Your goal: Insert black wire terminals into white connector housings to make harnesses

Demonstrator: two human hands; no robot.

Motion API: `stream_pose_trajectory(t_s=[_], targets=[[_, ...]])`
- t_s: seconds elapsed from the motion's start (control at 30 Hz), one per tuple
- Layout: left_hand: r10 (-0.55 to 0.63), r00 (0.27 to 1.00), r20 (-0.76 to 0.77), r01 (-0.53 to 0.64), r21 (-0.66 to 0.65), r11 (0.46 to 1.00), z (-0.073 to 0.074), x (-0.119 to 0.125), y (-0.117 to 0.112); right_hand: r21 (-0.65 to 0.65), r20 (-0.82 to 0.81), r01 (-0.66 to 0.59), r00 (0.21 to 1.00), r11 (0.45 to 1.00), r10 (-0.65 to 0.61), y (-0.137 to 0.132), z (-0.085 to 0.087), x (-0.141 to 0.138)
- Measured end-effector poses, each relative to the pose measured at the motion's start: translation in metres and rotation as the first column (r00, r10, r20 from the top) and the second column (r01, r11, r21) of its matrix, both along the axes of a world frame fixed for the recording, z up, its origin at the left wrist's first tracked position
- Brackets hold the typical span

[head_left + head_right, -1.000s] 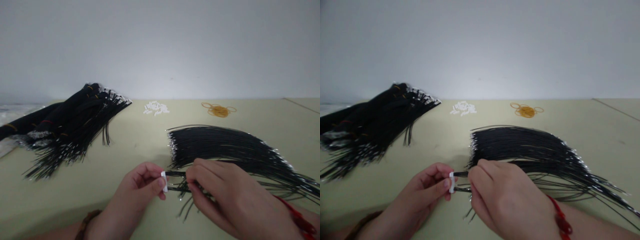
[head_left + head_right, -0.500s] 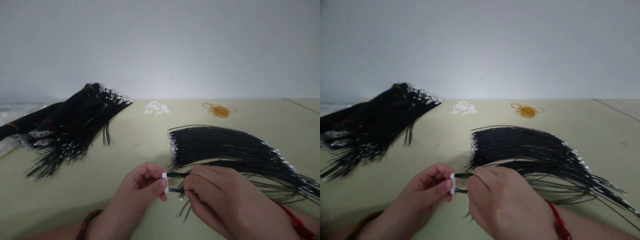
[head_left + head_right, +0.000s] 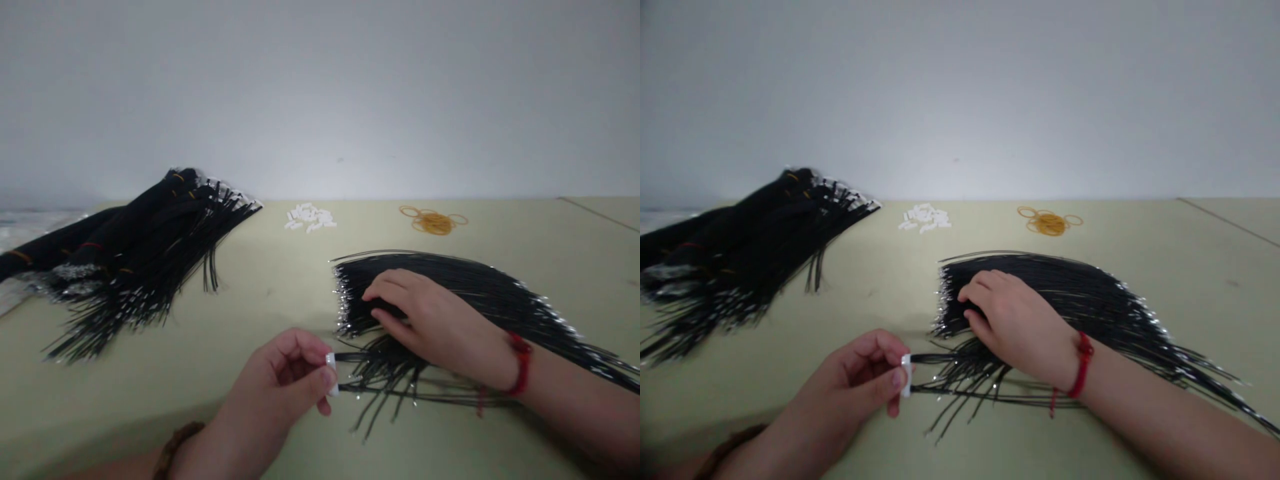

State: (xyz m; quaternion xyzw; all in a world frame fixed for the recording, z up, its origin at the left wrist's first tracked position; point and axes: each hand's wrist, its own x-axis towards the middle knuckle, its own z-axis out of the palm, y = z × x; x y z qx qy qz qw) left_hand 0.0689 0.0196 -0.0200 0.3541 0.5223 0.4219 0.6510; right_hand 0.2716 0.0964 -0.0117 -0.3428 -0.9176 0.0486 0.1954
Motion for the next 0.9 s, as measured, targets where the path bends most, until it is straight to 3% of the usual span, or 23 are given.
stream_pose_trajectory(t_s=[0.13, 0.37, 0.47, 0.57, 0.63, 0.73, 0.9], targets=[[-0.005, 1.000, -0.011, 0.005, -0.003, 1.000, -0.002, 0.000, 0.001, 0.014, 0.061, -0.038, 0.997, 0.999, 0.037, 0.013, -0.014, 0.004], [0.003, 1.000, -0.002, -0.003, -0.010, 1.000, -0.003, -0.003, 0.004, 0.072, -0.016, -0.066, 0.998, 0.995, 0.067, 0.008, -0.007, 0.002], [0.038, 0.999, 0.036, -0.038, -0.006, 0.999, -0.002, -0.003, 0.004, 0.083, -0.123, -0.083, 0.988, 0.993, 0.092, -0.002, 0.000, 0.000], [0.069, 0.995, 0.077, -0.069, 0.001, 0.998, -0.003, -0.003, 0.003, -0.008, -0.209, -0.124, 0.971, 0.992, 0.119, -0.023, 0.011, -0.005], [0.069, 0.993, 0.098, -0.069, -0.002, 0.998, -0.004, -0.003, 0.003, -0.052, -0.171, -0.134, 0.978, 0.990, 0.123, -0.038, 0.016, -0.008], [0.062, 0.992, 0.113, -0.061, -0.010, 0.998, -0.004, -0.003, 0.003, -0.004, -0.094, -0.104, 0.990, 0.995, 0.104, -0.053, 0.019, -0.012], [0.082, 0.990, 0.118, -0.079, -0.026, 0.997, -0.003, -0.002, 0.002, 0.065, -0.099, -0.061, 0.993, 0.996, 0.067, -0.057, 0.018, -0.016]])
